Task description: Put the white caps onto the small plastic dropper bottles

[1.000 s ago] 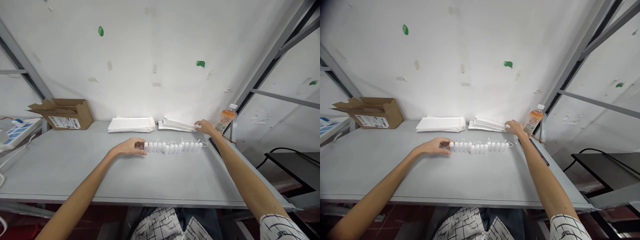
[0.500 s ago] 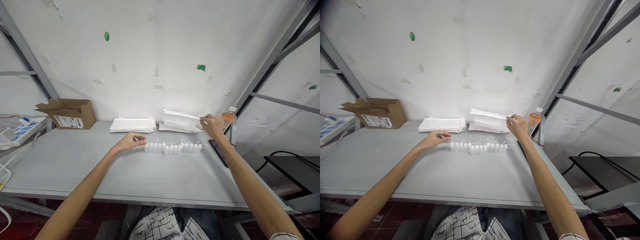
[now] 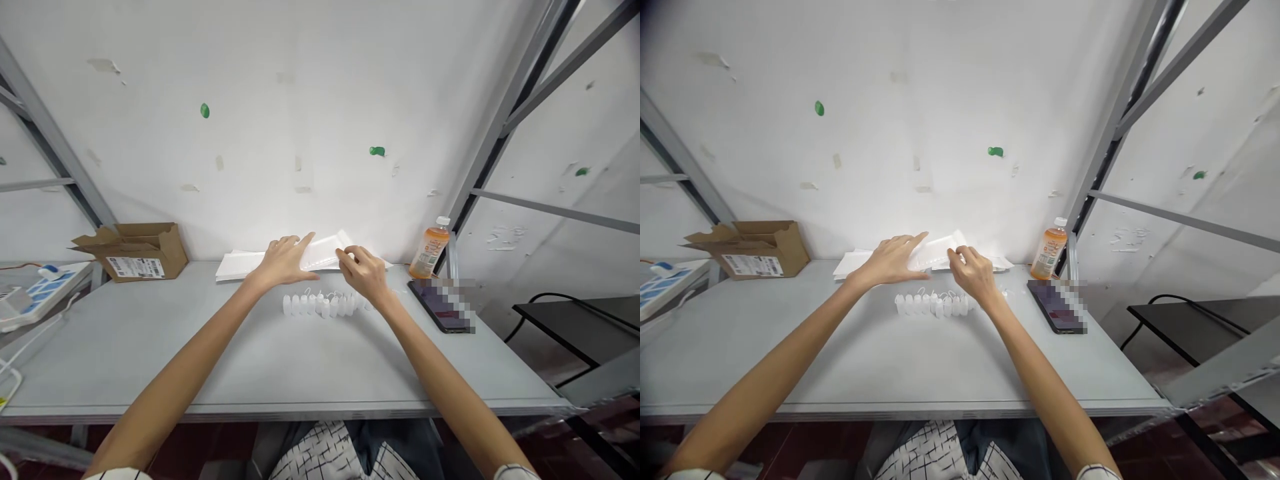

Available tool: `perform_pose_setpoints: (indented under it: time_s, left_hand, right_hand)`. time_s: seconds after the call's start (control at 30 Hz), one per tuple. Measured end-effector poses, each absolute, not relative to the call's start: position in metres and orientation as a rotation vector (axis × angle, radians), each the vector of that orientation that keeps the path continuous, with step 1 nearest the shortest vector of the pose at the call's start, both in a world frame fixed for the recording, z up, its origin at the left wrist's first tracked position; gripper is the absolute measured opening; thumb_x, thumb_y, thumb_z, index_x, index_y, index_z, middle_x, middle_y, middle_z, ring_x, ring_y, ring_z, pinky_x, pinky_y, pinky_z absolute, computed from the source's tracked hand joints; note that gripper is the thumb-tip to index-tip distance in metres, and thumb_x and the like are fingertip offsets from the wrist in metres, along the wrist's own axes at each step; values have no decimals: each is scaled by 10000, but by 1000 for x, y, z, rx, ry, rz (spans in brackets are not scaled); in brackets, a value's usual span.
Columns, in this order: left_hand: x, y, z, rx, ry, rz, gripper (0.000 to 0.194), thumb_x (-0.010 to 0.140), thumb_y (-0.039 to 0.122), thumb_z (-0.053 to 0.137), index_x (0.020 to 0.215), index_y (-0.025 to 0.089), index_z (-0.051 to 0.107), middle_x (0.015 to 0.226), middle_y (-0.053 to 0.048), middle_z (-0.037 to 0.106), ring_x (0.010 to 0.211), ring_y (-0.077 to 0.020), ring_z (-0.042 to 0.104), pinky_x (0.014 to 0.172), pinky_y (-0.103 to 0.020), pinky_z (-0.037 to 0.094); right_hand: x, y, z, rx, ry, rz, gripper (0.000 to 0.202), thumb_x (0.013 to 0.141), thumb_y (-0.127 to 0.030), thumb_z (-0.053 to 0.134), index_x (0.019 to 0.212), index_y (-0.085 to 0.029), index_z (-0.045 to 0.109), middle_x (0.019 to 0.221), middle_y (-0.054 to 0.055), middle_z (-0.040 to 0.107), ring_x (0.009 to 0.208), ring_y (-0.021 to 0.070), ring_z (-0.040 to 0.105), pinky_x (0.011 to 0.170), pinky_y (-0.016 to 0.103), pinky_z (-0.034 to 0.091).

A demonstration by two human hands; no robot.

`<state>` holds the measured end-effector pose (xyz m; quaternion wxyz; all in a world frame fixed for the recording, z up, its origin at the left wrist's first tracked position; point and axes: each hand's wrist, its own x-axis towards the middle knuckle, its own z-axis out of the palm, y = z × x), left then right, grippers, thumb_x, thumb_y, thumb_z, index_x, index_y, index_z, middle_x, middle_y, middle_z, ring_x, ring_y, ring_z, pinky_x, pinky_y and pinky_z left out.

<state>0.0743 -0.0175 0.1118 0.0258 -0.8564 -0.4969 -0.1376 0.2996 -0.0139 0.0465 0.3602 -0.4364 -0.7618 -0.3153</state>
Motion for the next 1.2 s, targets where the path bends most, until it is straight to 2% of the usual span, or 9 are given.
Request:
perform_pose_setpoints:
  time_s: [0.13, 0.23, 0.4, 0.63, 0.7, 0.77, 0.87, 1.0, 1.2]
  left_hand:
    - [82, -8, 106, -2572, -1499, -300, 757, 868, 393, 591, 1545, 214, 304, 1263, -189, 589, 1167, -364, 544, 976, -482, 390]
    - [81, -5, 105, -2608, -1450, -336, 695, 875, 385, 552, 1519, 225, 348, 1271, -184, 583, 1156, -363, 553, 962, -468, 395]
    - [86, -4, 110, -2572, -1487, -322, 691, 847, 175, 455, 1527, 237, 350, 1156, -114, 655, 1013, -304, 622, 802, -367, 438]
    - [95, 1, 113, -2247, -1189, -272, 655, 789, 45, 471, 1433, 165, 467, 1146, -176, 645, 1006, -303, 607, 855, -420, 415]
    - [96, 1, 117, -2183, -1071, -259, 666, 750, 9, 483, 1400, 154, 499, 1140, -187, 647, 988, -302, 604, 863, -434, 407]
    - [100, 1, 122, -2138, -949, -261, 656, 728, 5, 502, 1366, 156, 524, 1116, -182, 653, 972, -299, 597, 874, -446, 401]
    - [109, 2, 130, -2108, -785, -297, 629, 704, 25, 547, 1320, 154, 554, 1077, -169, 657, 972, -298, 583, 907, -474, 388]
    - [124, 7, 137, -2079, -646, -312, 650, 656, 25, 600, 1292, 159, 579, 1069, -153, 658, 964, -290, 579, 940, -503, 371]
    - [144, 20, 152, -2061, -521, -283, 507, 676, 19, 628, 1155, 183, 665, 1007, -119, 682, 937, -269, 602, 968, -540, 373]
  right_hand:
    - [293, -18, 37, -1119, -1904, -743, 351, 990, -164, 406, 1092, -275, 723, 944, 78, 724, 686, 150, 604, 567, 267, 406]
    - [294, -20, 31, -1153, -1880, -709, 367, 1008, -180, 388, 1122, -283, 722, 975, 78, 730, 682, 148, 608, 567, 260, 403]
    - [295, -20, 25, -1222, -1863, -660, 323, 1011, -241, 441, 1166, -278, 721, 1013, 90, 725, 718, 162, 624, 569, 263, 416]
    - [303, -16, 26, -1080, -1560, -558, 313, 978, -396, 538, 834, -197, 730, 874, 86, 716, 683, 143, 633, 578, 256, 404]
    - [308, -14, 27, -1149, -1437, -405, 292, 971, -356, 524, 842, -190, 726, 899, 83, 707, 668, 138, 633, 606, 260, 430]
    - [314, -13, 29, -1206, -1315, -155, 224, 921, -346, 572, 969, -186, 722, 977, 82, 707, 665, 137, 637, 631, 269, 468]
    - [324, -11, 34, -1170, -1126, 385, 408, 797, -337, 677, 1169, -172, 650, 921, 59, 721, 633, 149, 630, 583, 277, 503]
    - [332, -6, 39, -1039, -834, 808, 303, 708, -198, 702, 1001, -137, 652, 656, -13, 662, 566, 124, 589, 502, 225, 478]
    - [337, 2, 36, -978, -587, 1100, 189, 686, 1, 615, 801, -149, 600, 573, -29, 618, 521, 100, 582, 528, 227, 550]
